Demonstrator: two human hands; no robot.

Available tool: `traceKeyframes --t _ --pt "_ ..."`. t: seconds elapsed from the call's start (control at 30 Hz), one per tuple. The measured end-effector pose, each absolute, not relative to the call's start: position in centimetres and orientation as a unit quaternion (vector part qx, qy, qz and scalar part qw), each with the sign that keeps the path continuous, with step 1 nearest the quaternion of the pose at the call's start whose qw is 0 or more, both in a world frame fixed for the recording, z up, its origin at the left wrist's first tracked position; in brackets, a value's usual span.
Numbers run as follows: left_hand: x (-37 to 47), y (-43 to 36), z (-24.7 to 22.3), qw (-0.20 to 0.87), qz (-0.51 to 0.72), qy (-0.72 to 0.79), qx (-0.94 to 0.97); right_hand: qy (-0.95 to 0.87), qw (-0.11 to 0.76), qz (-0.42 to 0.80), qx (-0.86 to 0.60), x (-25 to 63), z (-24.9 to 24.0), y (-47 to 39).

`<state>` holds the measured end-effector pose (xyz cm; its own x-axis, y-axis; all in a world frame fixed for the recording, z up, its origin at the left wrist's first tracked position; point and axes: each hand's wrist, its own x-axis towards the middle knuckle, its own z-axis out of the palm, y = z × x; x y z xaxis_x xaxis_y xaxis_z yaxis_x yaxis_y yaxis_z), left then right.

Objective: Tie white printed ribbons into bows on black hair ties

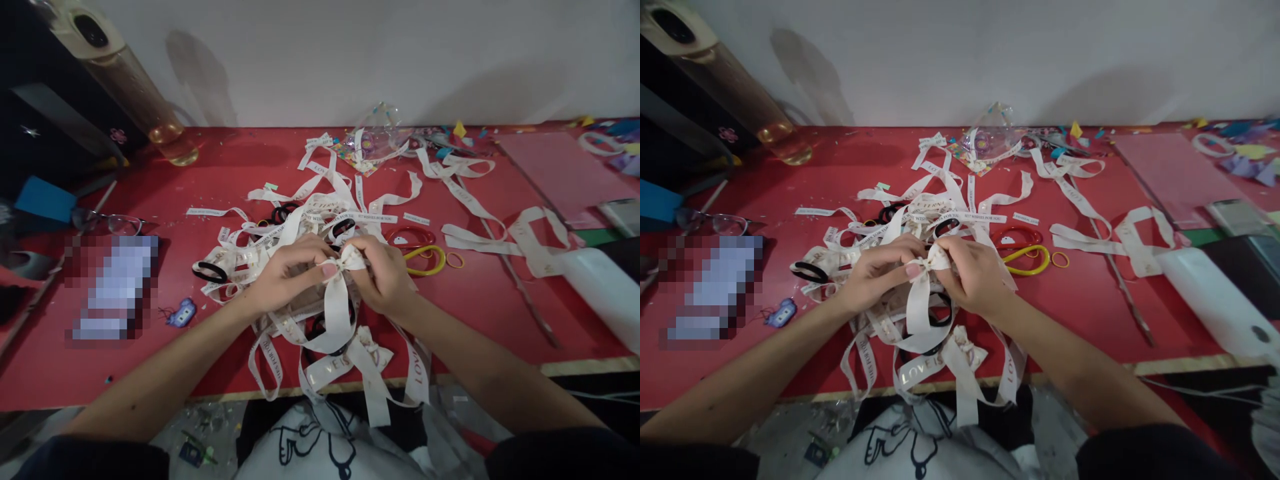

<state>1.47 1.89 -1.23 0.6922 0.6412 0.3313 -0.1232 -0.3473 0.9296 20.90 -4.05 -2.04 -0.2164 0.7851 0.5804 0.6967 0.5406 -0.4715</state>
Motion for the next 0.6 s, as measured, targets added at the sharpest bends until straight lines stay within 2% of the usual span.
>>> traceKeyframes --t 0.13,0.27,0.43,0.6 --pt "1.3 1.9 -1.0 0.549 0.350 0.184 0.737 -0.811 0.401 -0.018 -0.426 21.2 -2.2 -3.6" --pt "1.0 2.2 -1.1 0.549 0.343 0.184 0.740 -0.805 0.380 -0.063 -0.452 20.6 -1.9 -3.6" --pt "1.4 2.4 -2.0 0.558 0.366 0.219 0.712 -0.774 0.362 -0.026 -0.519 20.4 -2.2 -3.4" --pt "2.2 2.3 -2.4 0.618 0.378 0.266 0.636 -0.747 0.361 0.058 -0.555 20.7 -2.9 -3.1"
